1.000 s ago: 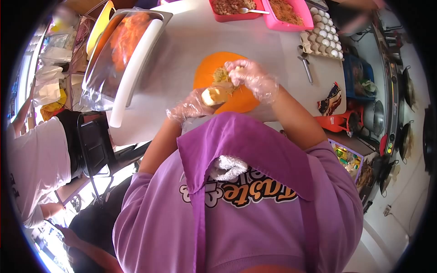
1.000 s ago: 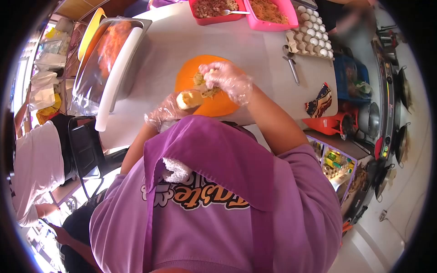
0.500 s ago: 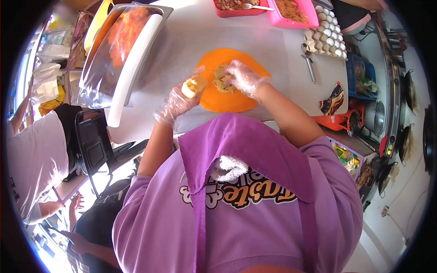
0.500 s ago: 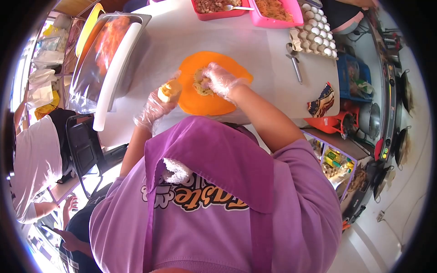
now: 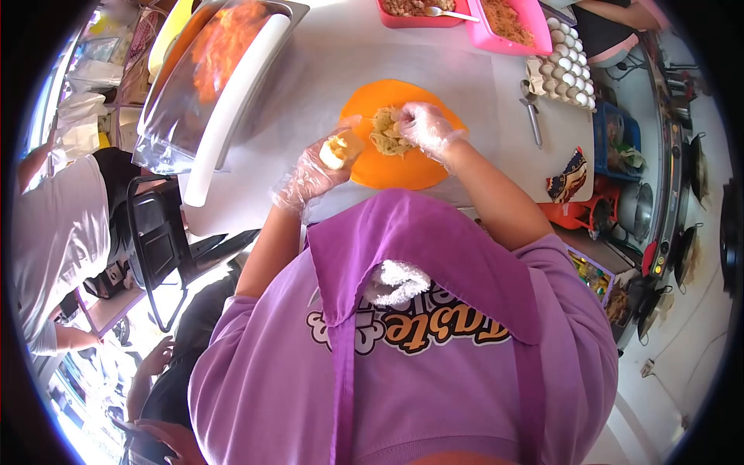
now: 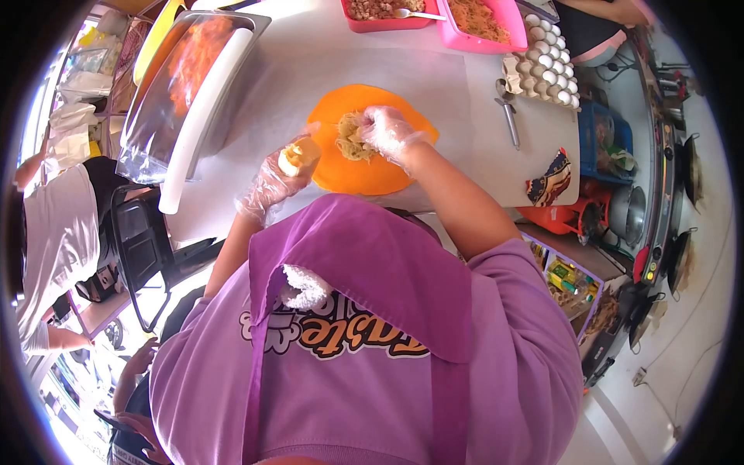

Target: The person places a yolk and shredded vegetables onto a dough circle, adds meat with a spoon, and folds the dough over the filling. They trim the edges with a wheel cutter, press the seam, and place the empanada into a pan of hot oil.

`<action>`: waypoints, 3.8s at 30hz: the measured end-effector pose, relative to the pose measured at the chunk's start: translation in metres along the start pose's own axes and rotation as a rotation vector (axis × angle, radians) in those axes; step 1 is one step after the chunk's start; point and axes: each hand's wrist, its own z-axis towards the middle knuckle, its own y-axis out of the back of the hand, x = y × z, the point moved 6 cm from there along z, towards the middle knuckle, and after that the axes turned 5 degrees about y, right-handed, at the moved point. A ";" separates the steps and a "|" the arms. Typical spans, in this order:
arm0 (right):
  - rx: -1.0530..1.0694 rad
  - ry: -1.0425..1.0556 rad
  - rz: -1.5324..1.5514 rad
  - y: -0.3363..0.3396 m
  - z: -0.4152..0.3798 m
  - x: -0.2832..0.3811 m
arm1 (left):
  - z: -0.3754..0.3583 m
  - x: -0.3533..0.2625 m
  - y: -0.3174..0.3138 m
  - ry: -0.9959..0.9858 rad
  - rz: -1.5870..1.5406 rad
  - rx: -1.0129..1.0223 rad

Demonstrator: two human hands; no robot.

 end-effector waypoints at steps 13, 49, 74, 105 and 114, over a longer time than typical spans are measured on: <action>-0.223 0.307 0.080 0.002 0.007 -0.018 | 0.002 0.008 -0.002 -0.015 0.049 -0.115; -0.072 0.157 0.665 0.025 -0.005 0.010 | 0.013 0.009 0.011 -0.030 0.490 -0.477; 0.075 0.145 0.626 0.003 -0.058 0.033 | 0.047 -0.050 -0.052 -0.035 0.877 -0.218; -0.568 0.424 -0.084 0.191 0.113 0.085 | 0.197 -0.091 0.003 -0.484 1.042 -0.440; -0.390 -0.196 -0.574 0.190 0.165 0.069 | 0.293 -0.070 0.055 0.248 0.461 -0.543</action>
